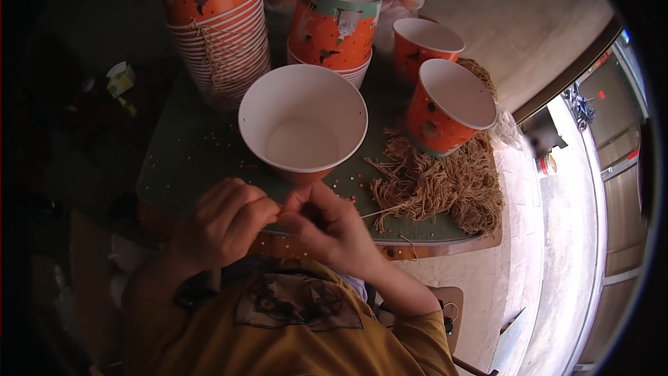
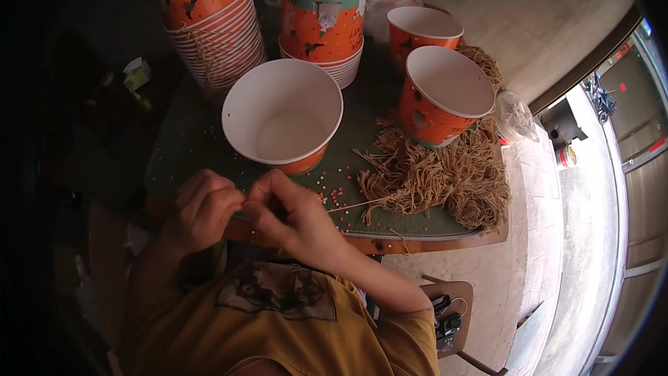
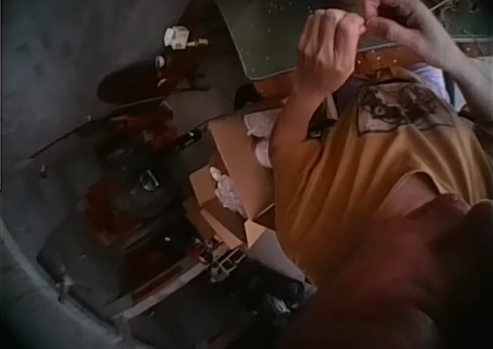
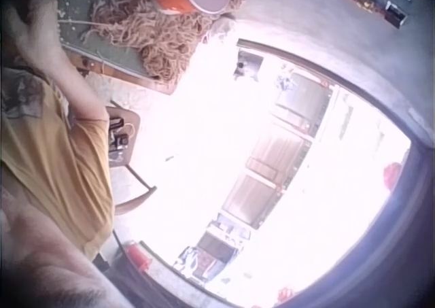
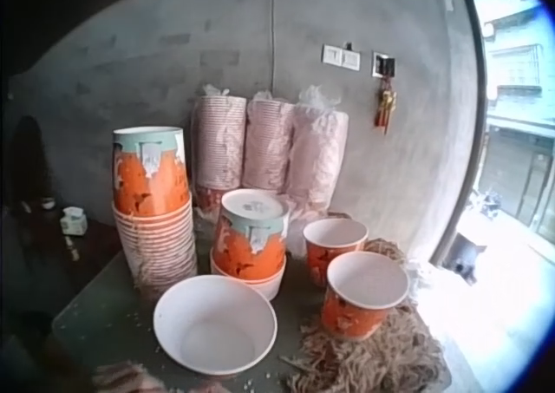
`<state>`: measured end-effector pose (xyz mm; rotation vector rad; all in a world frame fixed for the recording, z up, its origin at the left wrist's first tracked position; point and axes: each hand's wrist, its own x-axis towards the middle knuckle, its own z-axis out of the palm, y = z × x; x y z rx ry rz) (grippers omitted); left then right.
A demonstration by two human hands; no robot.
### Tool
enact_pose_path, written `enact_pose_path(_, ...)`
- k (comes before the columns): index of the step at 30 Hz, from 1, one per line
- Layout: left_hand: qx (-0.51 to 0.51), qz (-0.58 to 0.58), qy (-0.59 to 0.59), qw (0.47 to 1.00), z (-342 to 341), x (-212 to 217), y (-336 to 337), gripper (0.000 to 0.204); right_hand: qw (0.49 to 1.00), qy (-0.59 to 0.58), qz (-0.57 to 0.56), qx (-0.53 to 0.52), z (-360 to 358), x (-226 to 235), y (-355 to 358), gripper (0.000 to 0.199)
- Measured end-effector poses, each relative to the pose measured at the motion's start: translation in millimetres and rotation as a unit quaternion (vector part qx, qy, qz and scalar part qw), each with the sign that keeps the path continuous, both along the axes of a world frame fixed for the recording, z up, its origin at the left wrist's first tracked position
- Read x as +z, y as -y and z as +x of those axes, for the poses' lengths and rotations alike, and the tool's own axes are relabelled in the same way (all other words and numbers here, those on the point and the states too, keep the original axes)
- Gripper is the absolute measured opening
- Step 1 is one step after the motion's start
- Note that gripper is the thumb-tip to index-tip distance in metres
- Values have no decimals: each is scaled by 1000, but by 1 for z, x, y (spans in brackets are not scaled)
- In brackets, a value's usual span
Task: Threading and tying rope handles onto decorative paper buckets.
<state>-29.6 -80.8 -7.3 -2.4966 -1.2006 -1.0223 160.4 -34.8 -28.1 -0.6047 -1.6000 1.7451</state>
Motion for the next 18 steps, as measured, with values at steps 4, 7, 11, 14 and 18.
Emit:
enact_pose_path(4,16,-7,-22,1000,-7,-4,5,15,998,24,61,-24,-6,-7,6,8)
enact_pose_path(7,-19,-39,7,999,-1,1,-3,13,990,32,117,-66,1,-9,4,7)
enact_pose_path(11,1,-119,166,979,29,15,-45,20,969,6,126,-210,24,-10,-4,7)
enact_pose_path(14,26,-194,186,963,58,13,-92,39,951,-3,126,-283,32,-15,-22,9)
enact_pose_path(18,89,-418,129,895,65,18,-106,35,932,-1,87,-352,47,-22,-36,8)
